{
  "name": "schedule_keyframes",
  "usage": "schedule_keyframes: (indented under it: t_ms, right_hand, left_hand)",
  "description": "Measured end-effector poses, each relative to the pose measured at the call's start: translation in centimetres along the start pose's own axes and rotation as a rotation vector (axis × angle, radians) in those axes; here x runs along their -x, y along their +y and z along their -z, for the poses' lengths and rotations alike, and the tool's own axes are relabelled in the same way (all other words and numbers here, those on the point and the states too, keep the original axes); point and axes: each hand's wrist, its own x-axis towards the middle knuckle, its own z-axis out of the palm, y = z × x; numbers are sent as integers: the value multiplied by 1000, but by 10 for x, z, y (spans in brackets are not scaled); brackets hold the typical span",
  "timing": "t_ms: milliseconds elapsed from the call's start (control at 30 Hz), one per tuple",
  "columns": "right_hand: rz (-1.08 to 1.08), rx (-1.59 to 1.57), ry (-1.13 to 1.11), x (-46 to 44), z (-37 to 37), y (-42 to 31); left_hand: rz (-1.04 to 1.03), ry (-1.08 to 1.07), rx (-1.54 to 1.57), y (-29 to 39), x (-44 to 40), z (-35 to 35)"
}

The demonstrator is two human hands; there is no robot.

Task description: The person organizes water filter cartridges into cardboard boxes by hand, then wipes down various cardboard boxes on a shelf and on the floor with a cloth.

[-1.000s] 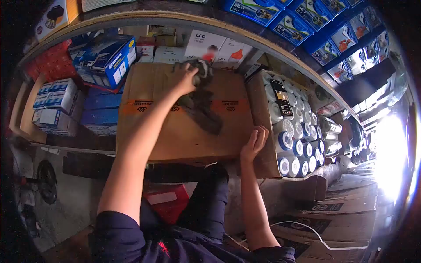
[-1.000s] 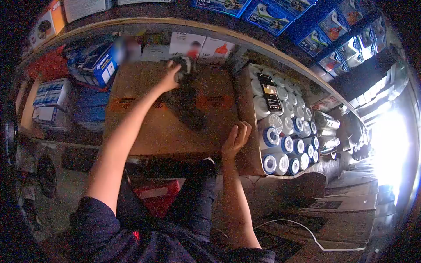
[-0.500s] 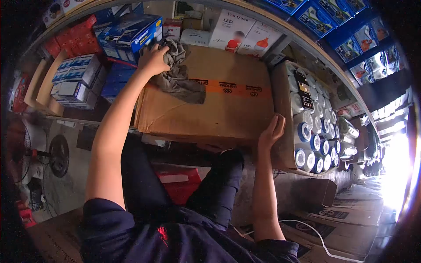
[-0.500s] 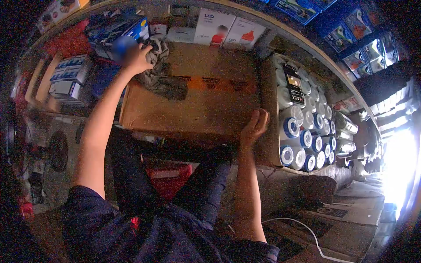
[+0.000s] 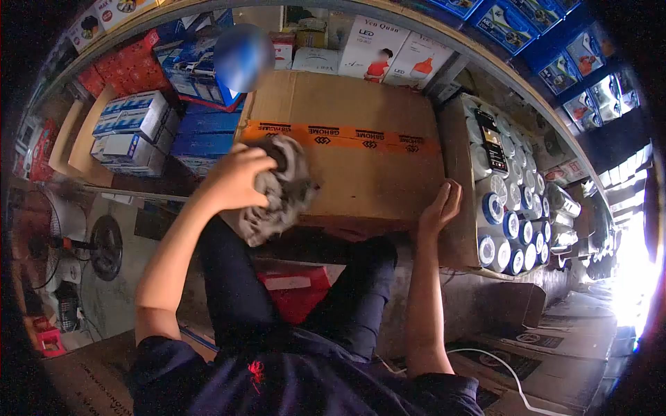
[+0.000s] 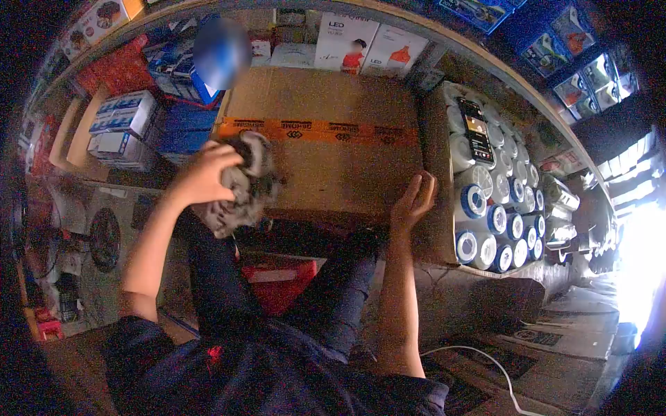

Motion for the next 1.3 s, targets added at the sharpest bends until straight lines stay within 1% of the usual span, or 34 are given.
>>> schedule_keyframes:
  t_ms: [33,100,133,200,233,267,300,333,367,400,467,533,567,600,633,667,700,767,800,867,900,933,1000,1100,1133,1200,1233,1267,1300]
  right_hand:
    - [-5,1,-1,1,0,-1]
    - [-22,4,-11,0,1,-2]
    - [-24,6,-6,1,1,-1]
    - [-39,-6,15,1,2,5]
    - [-37,0,25,1,3,6]
    - [-65,-60,15,2,5,5]
    - [-92,-120,3,3,6,6]
    - [-88,-116,8,4,8,8]
    - [-102,-184,8,4,8,10]
    - [-117,-253,7,5,8,12]
    - [-72,-203,20,3,6,9]
    - [7,-136,22,1,7,10]
    - [6,-129,26,1,7,10]
    - [14,-126,33,0,6,5]
    - [22,-122,39,-1,7,3]
    - [17,-110,29,0,7,7]
    - [19,-105,30,0,8,7]
    - [-8,-82,9,-1,8,3]
    - [-28,-100,11,0,7,2]
    - [-22,-89,6,0,6,2]
    - [-20,-81,7,0,5,4]
    - [30,-32,10,-1,5,6]
    - [14,-29,5,0,5,5]
    - [11,-12,9,0,6,6]
    - [1,-19,12,0,6,5]
    - [-12,-31,14,0,4,2]
    - [-39,-41,11,0,5,0]
    - [-68,-51,6,1,5,-1]
    - [-73,-54,3,2,5,-1]
  left_hand:
    - [-33,-87,26,13,-8,-6]
    - [-161,-92,67,33,-29,-31]
    - [-169,-117,100,46,-43,-40]
    - [-192,-209,34,75,-74,-50]
    - [-222,-210,-7,90,-88,-57]
    - [-242,-241,-10,103,-103,-65]
    - [-277,-228,5,113,-119,-80]
    - [-301,-151,18,125,-128,-85]
    - [-313,-175,11,135,-140,-89]
    - [-331,-145,40,142,-152,-97]
    - [-353,-116,72,148,-176,-123]
    - [-438,60,143,150,-200,-147]
    - [-445,58,146,151,-210,-154]
    - [-406,132,128,152,-218,-157]
    - [-366,207,111,151,-230,-167]
    - [-371,208,115,148,-242,-175]
    - [-353,315,162,140,-260,-197]
    - [-319,399,216,132,-274,-193]
    - [-291,457,206,122,-291,-205]
    - [-258,518,203,109,-310,-214]
    - [-229,584,194,103,-311,-212]
    - [-200,651,183,97,-311,-207]
    - [-191,657,159,88,-309,-195]
    - [-157,631,159,49,-345,-223]
    - [-172,680,246,30,-356,-233]
    - [-116,659,153,14,-337,-202]
    - [-43,585,-25,12,-314,-168]
    - [-58,622,70,-12,-320,-179]
    - [-69,519,26,-16,-306,-158]
